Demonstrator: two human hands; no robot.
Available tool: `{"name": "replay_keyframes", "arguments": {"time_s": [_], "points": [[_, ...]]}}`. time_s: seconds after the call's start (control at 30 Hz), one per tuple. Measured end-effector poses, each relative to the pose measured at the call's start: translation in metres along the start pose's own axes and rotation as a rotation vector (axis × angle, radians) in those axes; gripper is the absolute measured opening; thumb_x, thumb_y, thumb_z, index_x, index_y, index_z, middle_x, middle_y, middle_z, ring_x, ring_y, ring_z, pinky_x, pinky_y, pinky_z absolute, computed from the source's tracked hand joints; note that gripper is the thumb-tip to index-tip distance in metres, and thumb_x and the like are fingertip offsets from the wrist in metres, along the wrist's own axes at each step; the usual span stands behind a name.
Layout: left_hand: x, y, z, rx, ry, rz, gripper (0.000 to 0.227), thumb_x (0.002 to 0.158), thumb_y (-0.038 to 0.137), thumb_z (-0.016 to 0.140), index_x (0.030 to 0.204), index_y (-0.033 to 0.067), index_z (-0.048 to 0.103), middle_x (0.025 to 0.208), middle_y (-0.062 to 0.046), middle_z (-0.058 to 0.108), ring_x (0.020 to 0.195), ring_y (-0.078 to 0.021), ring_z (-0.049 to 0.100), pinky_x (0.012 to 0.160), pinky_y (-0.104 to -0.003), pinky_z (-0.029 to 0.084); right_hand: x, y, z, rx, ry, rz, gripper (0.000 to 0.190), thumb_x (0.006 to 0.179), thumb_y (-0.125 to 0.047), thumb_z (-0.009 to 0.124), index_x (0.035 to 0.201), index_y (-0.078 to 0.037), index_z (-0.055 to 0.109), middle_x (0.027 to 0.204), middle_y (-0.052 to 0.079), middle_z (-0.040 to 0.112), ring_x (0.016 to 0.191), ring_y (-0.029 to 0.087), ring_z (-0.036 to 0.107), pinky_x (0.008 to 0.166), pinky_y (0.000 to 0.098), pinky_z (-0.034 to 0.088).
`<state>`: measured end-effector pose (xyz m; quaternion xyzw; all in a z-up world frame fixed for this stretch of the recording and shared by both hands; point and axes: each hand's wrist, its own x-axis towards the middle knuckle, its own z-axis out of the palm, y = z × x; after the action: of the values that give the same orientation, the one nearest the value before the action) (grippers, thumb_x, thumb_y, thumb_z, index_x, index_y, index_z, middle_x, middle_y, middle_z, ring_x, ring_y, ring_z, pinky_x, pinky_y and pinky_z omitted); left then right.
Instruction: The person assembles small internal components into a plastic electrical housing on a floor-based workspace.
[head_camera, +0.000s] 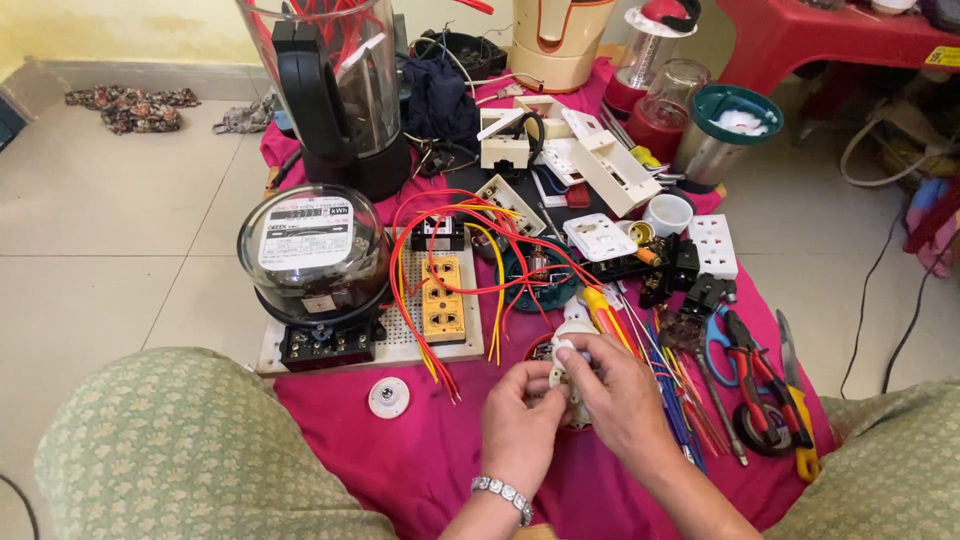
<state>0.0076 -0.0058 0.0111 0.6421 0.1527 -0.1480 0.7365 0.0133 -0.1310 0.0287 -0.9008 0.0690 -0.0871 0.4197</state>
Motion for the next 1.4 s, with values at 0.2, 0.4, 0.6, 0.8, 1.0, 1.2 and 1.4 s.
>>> {"name": "replay_keyframes", "arguments": {"time_s": [0.2,0.4,0.6,0.8,1.0,1.2,1.4], "points": [[0.000,-0.020,0.003,-0.064,0.057,0.022,0.020,0.086,0.004,0.075,0.105,0.0052,0.069,0.087,-0.006,0.075,0.069,-0.0127,0.070,0.063,-0.023,0.061,-0.007,0.000,0.012,0.032,-0.041,0.036,0.029,0.092,-0.029,0.063,0.108,-0.008,0.077,0.090,0.003,0.077,0.068,0.015,0.067,0.061,0.0284,0.053],[-0.007,-0.009,0.001,-0.019,0.070,-0.052,0.024,0.088,0.008,0.068,0.111,0.0047,0.073,0.079,-0.004,0.073,0.064,-0.0107,0.068,0.060,-0.022,0.061,-0.008,0.002,0.012,-0.010,-0.050,-0.078,0.026,0.095,-0.026,0.060,0.104,-0.007,0.075,0.092,0.001,0.073,0.072,0.016,0.065,0.066,0.0291,0.052],[-0.010,-0.013,-0.002,-0.090,0.025,-0.062,0.021,0.089,0.003,0.071,0.110,0.0015,0.071,0.082,-0.008,0.075,0.065,-0.0130,0.070,0.061,-0.023,0.060,-0.014,0.002,0.010,-0.013,-0.023,-0.062,0.025,0.092,-0.027,0.063,0.102,-0.008,0.078,0.089,0.000,0.073,0.070,0.016,0.065,0.064,0.0295,0.052],[-0.010,-0.017,-0.004,-0.050,0.042,-0.027,0.021,0.088,0.002,0.072,0.109,0.0041,0.070,0.085,-0.007,0.076,0.067,-0.0131,0.071,0.062,-0.023,0.062,-0.015,0.001,0.011,0.042,-0.031,-0.069,0.025,0.092,-0.025,0.064,0.101,-0.009,0.080,0.090,0.000,0.070,0.069,0.014,0.063,0.064,0.0269,0.050],[-0.007,-0.015,-0.006,-0.090,0.018,-0.034,0.021,0.090,0.007,0.071,0.111,0.0015,0.075,0.081,-0.007,0.074,0.064,-0.0121,0.068,0.059,-0.023,0.062,-0.015,-0.004,0.010,0.046,-0.040,-0.073,0.025,0.091,-0.025,0.065,0.102,-0.008,0.081,0.087,0.000,0.067,0.068,0.013,0.061,0.063,0.0270,0.050],[-0.010,-0.006,-0.006,-0.064,0.022,-0.033,0.023,0.092,0.010,0.073,0.111,0.0021,0.080,0.075,-0.002,0.071,0.060,-0.0094,0.068,0.055,-0.021,0.060,-0.013,0.010,0.015,0.127,-0.045,-0.037,0.025,0.092,-0.022,0.064,0.104,-0.005,0.079,0.095,0.001,0.072,0.073,0.013,0.064,0.062,0.0256,0.052],[0.006,-0.014,-0.010,-0.095,0.043,0.060,0.030,0.087,0.006,0.072,0.115,-0.0021,0.081,0.081,-0.007,0.077,0.061,-0.0107,0.068,0.057,-0.020,0.060,-0.014,0.003,0.005,0.127,-0.047,-0.058,0.023,0.088,-0.016,0.070,0.105,-0.008,0.081,0.092,-0.002,0.074,0.063,0.009,0.059,0.055,0.0229,0.048]]}}
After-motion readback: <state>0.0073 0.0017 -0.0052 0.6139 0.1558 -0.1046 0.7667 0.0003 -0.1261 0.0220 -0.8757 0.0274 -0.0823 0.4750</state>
